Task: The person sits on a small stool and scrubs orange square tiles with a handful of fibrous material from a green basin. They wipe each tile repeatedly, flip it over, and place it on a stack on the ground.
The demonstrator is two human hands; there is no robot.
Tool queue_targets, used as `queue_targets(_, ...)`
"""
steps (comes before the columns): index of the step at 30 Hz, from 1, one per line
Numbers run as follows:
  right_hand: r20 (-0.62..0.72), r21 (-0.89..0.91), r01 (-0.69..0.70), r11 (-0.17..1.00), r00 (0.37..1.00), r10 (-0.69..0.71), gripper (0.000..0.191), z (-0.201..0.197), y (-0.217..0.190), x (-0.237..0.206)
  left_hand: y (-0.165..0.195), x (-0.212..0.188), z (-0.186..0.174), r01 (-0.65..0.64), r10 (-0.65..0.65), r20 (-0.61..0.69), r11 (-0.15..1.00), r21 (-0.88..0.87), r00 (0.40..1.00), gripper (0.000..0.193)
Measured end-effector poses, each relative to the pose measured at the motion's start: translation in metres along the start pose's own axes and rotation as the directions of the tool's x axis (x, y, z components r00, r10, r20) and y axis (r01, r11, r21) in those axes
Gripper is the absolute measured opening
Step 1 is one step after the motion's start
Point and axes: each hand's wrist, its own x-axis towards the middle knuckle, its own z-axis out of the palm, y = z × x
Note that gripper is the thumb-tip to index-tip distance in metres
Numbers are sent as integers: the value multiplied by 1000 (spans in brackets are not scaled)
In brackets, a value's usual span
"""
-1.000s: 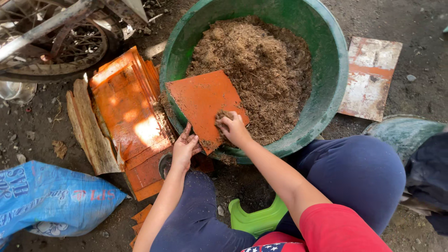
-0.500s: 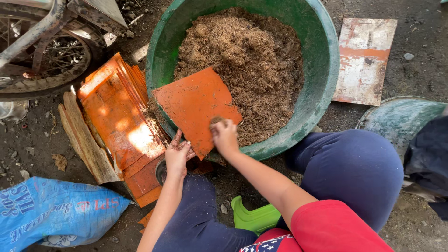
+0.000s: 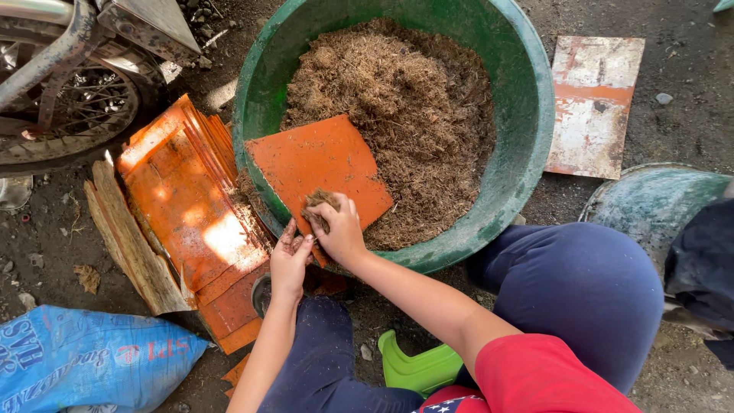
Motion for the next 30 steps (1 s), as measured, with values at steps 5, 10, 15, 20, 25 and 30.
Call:
queue_targets(5,-204,-22,41,999,978,-45,8,18,50,62,-5,-5,2,-130,120,98,986,101,988,85)
queue_targets(10,-170,-146,-467,872,881,443,15,8,146,85,5,-10,6,58,-63,82,996,69,995,82)
queue_targets(15,-180,-221,-597,772,802,569,17,15,161,48,19,-15,14,8,-17,91,994,105,996,83)
queue_targets(20,-111,-144,-477,867,878,465,18,9,96,18,31,-12,16,-80,60,179,991,103,982,85)
queue_targets(25,-220,107,26,994,975,-2,18,6,14,28,26,-24,15,-218,102,248,839,499,963,83)
queue_targets(30,-398,85,264,961,893,-210,12,-36,2,120,28,-37,14,-513,296,434,645,566,851,82)
